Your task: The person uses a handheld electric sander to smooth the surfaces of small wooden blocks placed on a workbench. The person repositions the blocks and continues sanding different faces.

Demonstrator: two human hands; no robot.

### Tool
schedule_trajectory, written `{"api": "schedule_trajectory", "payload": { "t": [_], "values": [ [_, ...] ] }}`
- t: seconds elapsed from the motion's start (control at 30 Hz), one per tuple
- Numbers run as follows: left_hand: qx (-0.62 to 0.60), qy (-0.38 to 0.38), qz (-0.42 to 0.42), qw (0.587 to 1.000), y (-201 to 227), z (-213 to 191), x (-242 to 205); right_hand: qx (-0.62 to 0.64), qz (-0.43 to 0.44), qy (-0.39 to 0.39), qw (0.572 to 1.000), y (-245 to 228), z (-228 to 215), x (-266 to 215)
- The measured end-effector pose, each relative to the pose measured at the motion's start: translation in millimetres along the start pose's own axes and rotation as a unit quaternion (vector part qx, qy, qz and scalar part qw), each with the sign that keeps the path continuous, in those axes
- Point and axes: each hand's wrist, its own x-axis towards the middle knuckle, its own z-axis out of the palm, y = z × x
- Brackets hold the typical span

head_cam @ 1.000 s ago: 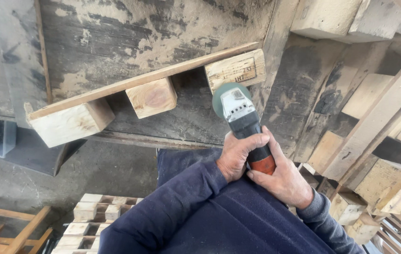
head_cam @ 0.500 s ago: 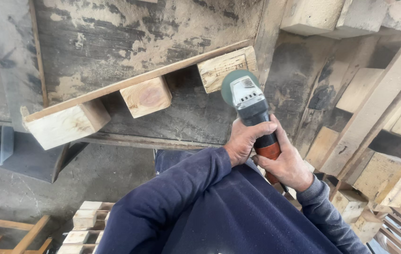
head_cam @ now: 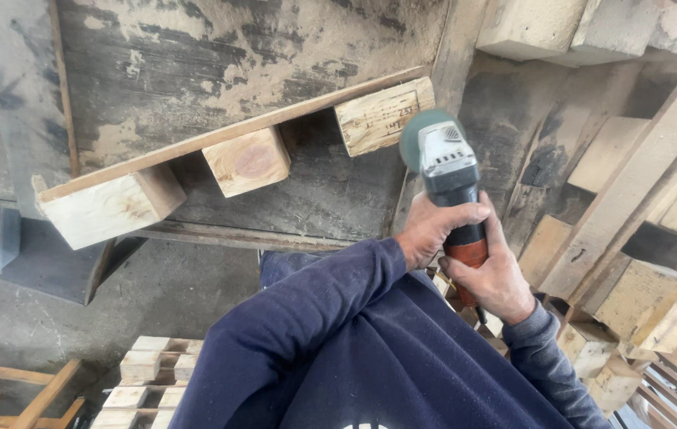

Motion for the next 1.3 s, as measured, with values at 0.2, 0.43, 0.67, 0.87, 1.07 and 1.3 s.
{"api": "schedule_trajectory", "payload": {
  "t": [0.2, 0.43, 0.67, 0.87, 1.07, 1.3],
  "values": [
    [-0.035, 0.048, 0.001, 0.998, 15, -27, -42, -0.028, 0.081, -0.082, 0.993, -13, 25, 1],
    [-0.042, 0.059, 0.004, 0.997, 9, -23, -43, -0.031, 0.029, -0.075, 0.996, -7, 19, 1],
    [-0.023, 0.020, -0.010, 0.999, -3, -1, -5, -0.028, 0.115, -0.038, 0.992, 8, -7, 6],
    [-0.031, -0.016, -0.040, 0.999, -11, 7, 16, -0.005, 0.054, -0.003, 0.999, 17, -17, 7],
    [-0.026, -0.009, -0.044, 0.999, 1, 5, 9, -0.028, 0.082, -0.013, 0.996, 12, -12, 7],
    [-0.046, 0.046, 0.002, 0.998, 16, -25, -42, -0.049, 0.048, -0.079, 0.994, -1, 18, 8]
  ]
}}
